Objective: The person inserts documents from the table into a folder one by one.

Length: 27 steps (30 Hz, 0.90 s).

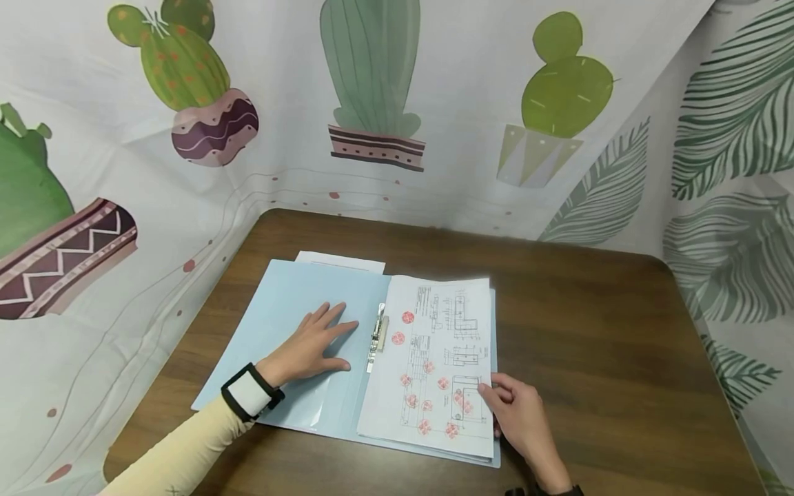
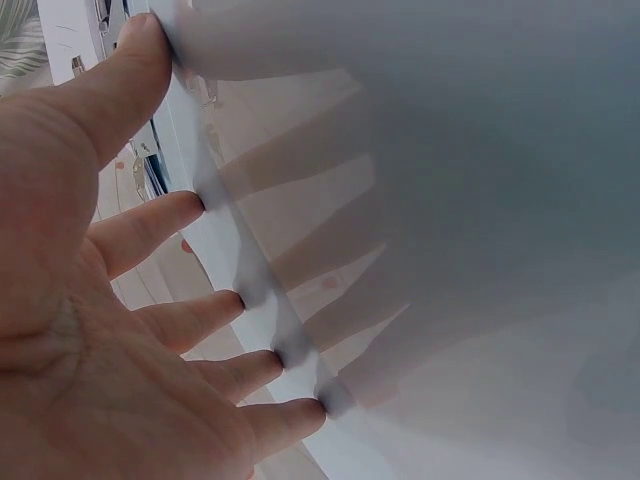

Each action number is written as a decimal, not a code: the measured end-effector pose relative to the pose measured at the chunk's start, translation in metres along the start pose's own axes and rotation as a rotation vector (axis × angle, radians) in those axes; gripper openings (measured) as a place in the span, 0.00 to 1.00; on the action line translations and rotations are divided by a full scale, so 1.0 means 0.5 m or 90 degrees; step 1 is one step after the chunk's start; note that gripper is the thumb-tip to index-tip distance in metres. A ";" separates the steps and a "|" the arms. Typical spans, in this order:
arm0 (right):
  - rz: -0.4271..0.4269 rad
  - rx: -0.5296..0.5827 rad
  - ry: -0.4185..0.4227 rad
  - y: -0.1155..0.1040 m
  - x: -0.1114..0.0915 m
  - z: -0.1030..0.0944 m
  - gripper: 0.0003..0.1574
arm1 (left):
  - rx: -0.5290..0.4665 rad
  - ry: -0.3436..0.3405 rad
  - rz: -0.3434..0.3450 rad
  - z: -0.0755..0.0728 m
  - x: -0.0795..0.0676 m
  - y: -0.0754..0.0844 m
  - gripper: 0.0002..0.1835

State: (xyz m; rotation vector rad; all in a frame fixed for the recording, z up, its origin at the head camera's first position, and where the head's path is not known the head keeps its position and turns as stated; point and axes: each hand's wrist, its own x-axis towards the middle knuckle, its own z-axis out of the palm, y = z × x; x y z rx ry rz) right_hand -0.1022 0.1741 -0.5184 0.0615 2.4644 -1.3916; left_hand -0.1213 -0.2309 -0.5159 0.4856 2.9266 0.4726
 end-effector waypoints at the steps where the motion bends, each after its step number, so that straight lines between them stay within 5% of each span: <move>1: -0.003 -0.009 0.001 -0.001 0.000 0.000 0.16 | 0.000 0.000 0.000 0.000 0.000 0.000 0.44; 17: -0.080 -0.180 0.059 -0.020 0.009 0.006 0.25 | -0.002 0.001 -0.004 0.001 0.004 0.001 0.44; 27: -0.047 -0.216 0.047 -0.023 0.011 0.015 0.35 | -0.004 0.003 -0.007 0.006 0.004 -0.002 0.43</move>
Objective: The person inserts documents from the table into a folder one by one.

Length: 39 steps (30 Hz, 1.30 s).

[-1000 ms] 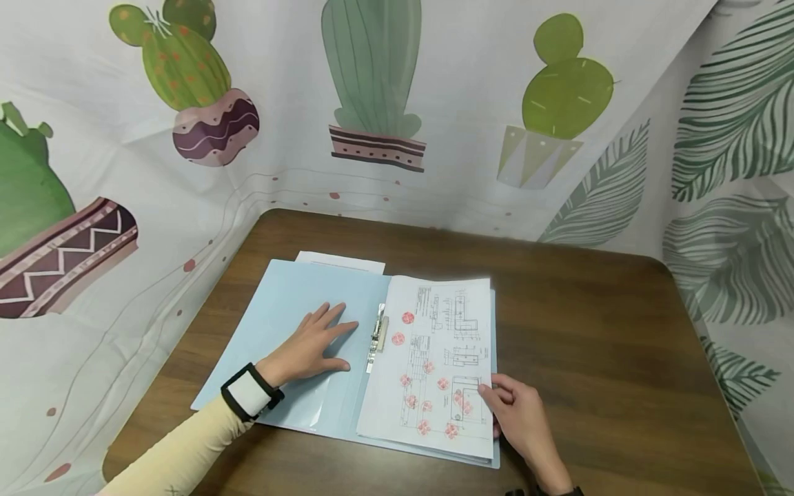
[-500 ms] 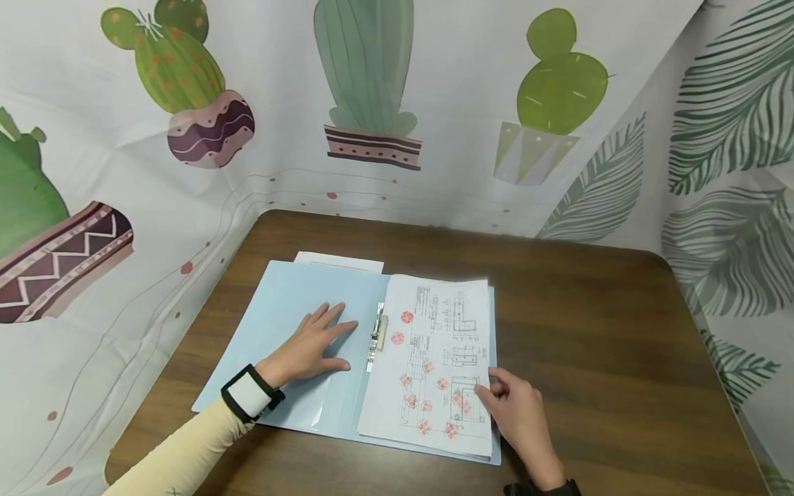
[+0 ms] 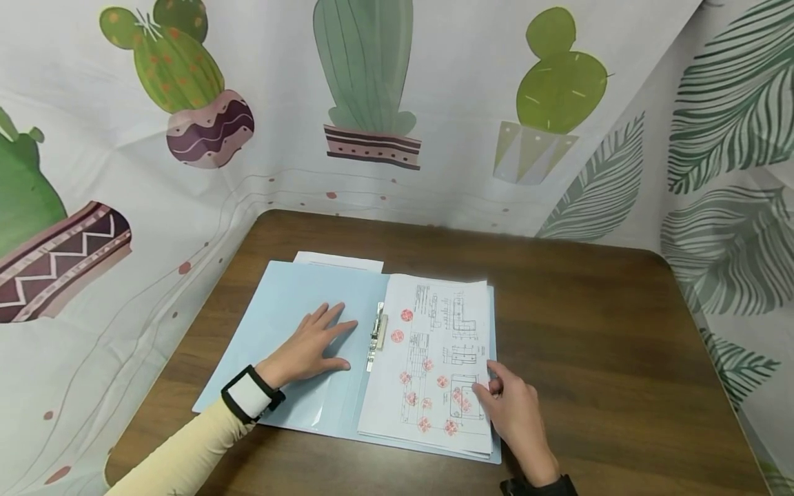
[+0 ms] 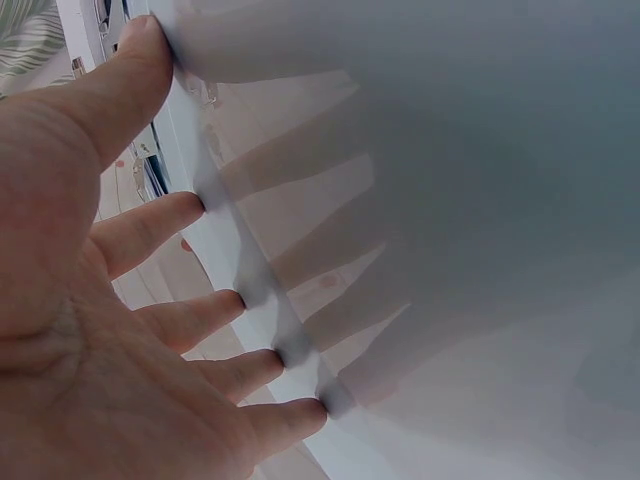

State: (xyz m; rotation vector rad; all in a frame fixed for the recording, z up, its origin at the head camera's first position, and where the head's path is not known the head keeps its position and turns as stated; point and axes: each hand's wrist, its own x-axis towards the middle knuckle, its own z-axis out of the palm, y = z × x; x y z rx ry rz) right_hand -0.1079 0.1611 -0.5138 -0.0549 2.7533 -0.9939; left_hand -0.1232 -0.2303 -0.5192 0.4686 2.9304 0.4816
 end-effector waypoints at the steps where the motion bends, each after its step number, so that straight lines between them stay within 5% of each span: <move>1: 0.004 -0.005 -0.006 -0.001 0.001 0.000 0.38 | 0.001 0.001 0.000 0.000 0.000 0.000 0.43; 6: -0.001 -0.022 -0.013 -0.003 0.004 -0.002 0.46 | 0.002 0.002 -0.004 0.000 0.001 0.001 0.43; 14: -0.043 -0.057 -0.011 -0.008 0.002 -0.005 0.33 | 0.003 -0.005 -0.011 -0.005 0.001 0.003 0.43; 39: -0.050 -0.057 -0.018 -0.004 -0.006 -0.009 0.30 | -0.006 -0.002 -0.009 0.001 -0.009 0.006 0.42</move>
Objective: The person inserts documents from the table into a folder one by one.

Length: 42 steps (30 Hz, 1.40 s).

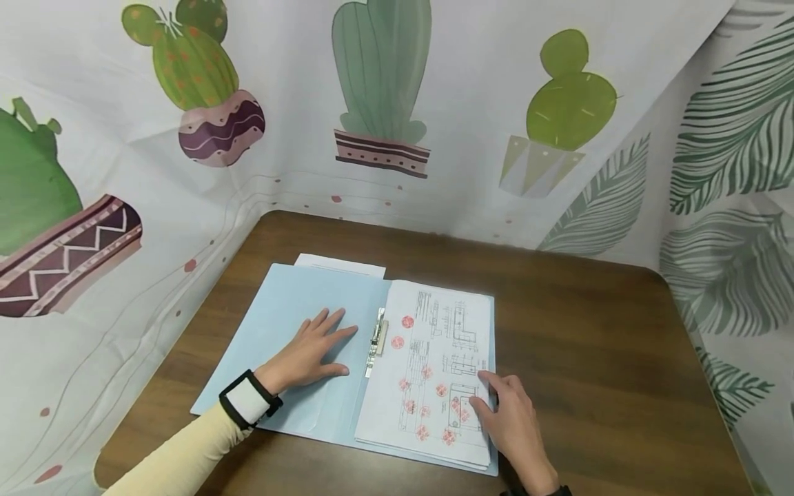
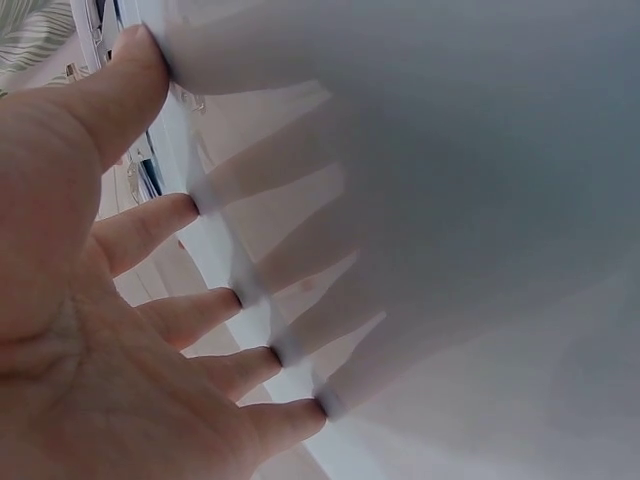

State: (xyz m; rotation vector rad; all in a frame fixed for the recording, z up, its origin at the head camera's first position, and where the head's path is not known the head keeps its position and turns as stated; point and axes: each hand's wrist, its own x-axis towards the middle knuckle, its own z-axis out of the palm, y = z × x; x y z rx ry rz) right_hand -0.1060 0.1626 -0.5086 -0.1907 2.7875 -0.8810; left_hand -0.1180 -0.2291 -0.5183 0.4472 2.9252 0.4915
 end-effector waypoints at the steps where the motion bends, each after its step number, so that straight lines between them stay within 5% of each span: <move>1: -0.004 -0.001 0.004 0.001 0.001 -0.002 0.30 | 0.000 0.000 0.001 0.001 -0.001 -0.001 0.42; 13: -0.044 0.000 0.067 0.008 0.041 -0.078 0.31 | 0.003 -0.002 0.012 0.008 -0.007 -0.002 0.42; 25: -0.095 0.011 0.119 0.006 0.133 -0.169 0.32 | 0.012 -0.001 0.006 0.013 0.005 0.001 0.41; 33: -0.111 0.025 0.109 -0.028 0.188 -0.167 0.32 | 0.006 0.006 0.006 0.009 0.003 0.001 0.41; 42: -0.108 0.101 0.055 -0.097 0.274 -0.122 0.31 | -0.013 0.003 -0.001 0.006 -0.001 0.000 0.41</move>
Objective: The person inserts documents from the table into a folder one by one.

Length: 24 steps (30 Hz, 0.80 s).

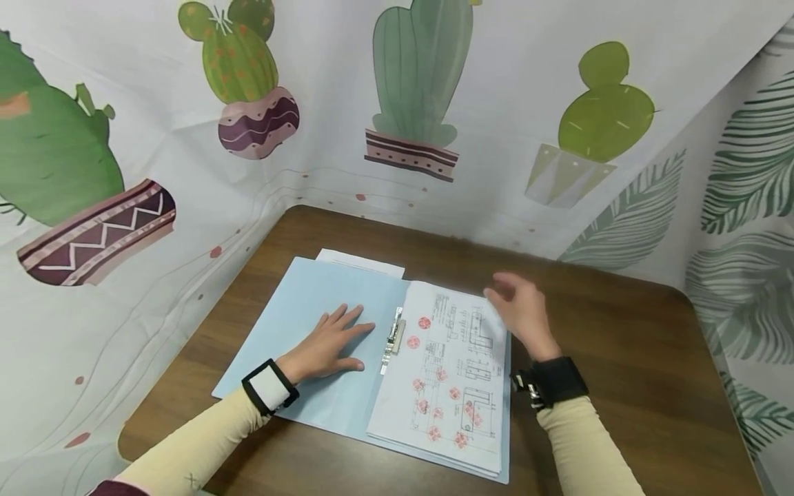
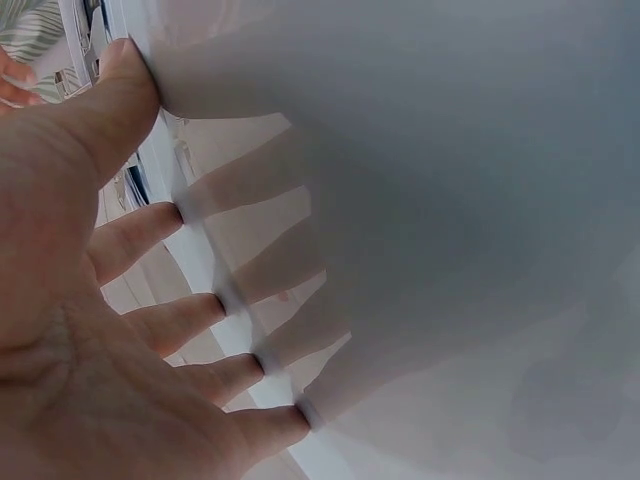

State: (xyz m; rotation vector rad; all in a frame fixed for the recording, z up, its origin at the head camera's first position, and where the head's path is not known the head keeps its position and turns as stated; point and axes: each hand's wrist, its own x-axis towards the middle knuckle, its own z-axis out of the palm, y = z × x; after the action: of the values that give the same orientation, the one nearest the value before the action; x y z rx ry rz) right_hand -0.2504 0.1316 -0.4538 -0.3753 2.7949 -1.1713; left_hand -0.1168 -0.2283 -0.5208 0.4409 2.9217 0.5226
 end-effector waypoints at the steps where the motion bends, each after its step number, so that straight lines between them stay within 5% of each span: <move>1: 0.004 0.009 -0.008 -0.004 0.010 0.008 0.30 | -0.001 -0.002 -0.001 0.000 0.000 0.001 0.41; 18: 0.019 0.017 -0.114 -0.082 0.143 0.175 0.25 | -0.008 0.007 0.017 -0.004 -0.006 -0.004 0.41; 24: 0.004 -0.007 -0.157 -0.106 0.166 0.204 0.26 | -0.005 0.000 0.013 -0.009 -0.006 0.000 0.40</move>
State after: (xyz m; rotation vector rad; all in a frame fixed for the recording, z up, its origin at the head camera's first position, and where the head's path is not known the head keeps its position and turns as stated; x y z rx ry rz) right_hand -0.3028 0.0040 -0.4867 -0.4757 2.5891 -1.0318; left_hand -0.1148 -0.2308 -0.5166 0.4702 2.9179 0.5367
